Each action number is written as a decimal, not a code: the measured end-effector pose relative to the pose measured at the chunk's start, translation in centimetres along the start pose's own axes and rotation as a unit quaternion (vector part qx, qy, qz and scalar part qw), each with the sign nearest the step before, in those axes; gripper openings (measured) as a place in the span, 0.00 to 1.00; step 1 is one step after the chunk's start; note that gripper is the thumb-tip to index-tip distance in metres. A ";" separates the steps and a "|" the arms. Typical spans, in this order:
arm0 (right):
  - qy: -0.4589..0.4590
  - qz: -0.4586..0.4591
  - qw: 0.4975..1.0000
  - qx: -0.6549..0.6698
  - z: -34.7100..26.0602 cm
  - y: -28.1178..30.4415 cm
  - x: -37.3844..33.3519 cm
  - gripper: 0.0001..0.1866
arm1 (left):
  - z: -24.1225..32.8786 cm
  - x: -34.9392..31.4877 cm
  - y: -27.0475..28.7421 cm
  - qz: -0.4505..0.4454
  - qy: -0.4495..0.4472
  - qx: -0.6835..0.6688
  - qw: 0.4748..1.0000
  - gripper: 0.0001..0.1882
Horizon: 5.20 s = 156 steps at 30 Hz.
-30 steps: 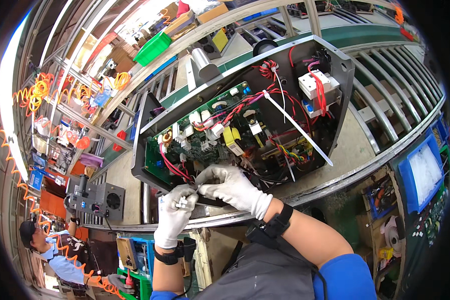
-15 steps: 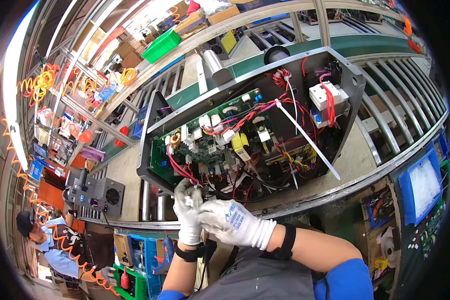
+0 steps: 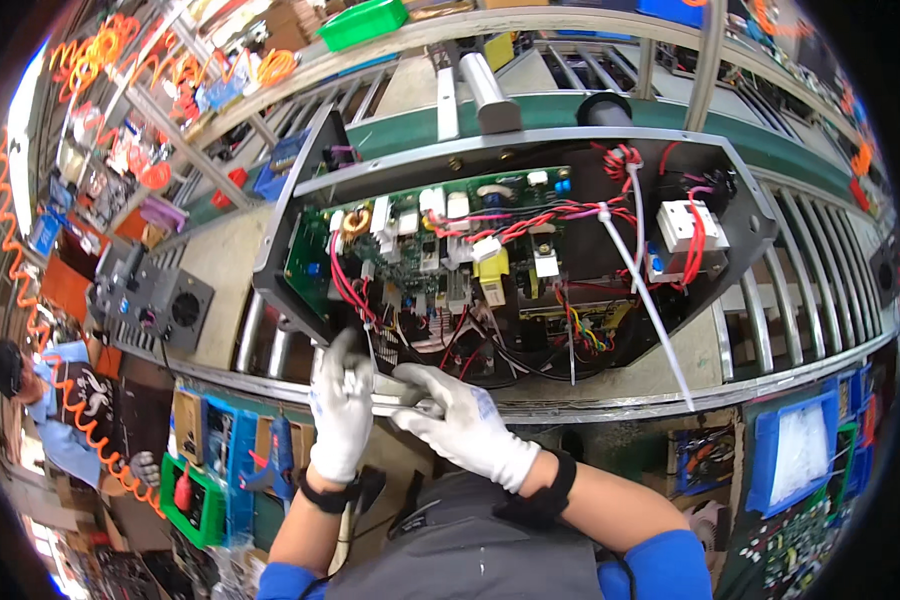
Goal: Assembling and wiring an electronic device, possibly a power inverter, on an assembly line.
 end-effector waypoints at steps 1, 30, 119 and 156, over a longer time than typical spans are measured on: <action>0.035 0.042 0.998 -0.024 0.5 0.1 -0.6 0.25 | -0.8 -1.5 -1.0 -0.104 0.088 -0.075 0.988 0.19; -0.113 -0.098 0.983 -0.109 6.6 -5.6 -1.6 0.26 | -5.1 -10.6 -1.2 -0.320 0.081 -0.041 0.943 0.11; -0.054 0.177 0.946 0.267 5.5 -4.1 7.7 0.10 | -0.5 4.1 -1.6 -0.078 -0.180 0.240 0.951 0.12; -0.072 0.092 0.950 0.289 3.4 -3.7 4.1 0.11 | -0.9 2.7 1.3 -0.183 -0.212 0.061 0.958 0.09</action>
Point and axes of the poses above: each hand's wrist, its own x-axis towards the middle knuckle, its own y-axis out of the back of the hand, z = x × y, the point moved 5 cm from there along x, towards the middle knuckle, and after that the axes turned 10 degrees about -y, right-handed, at the moved point
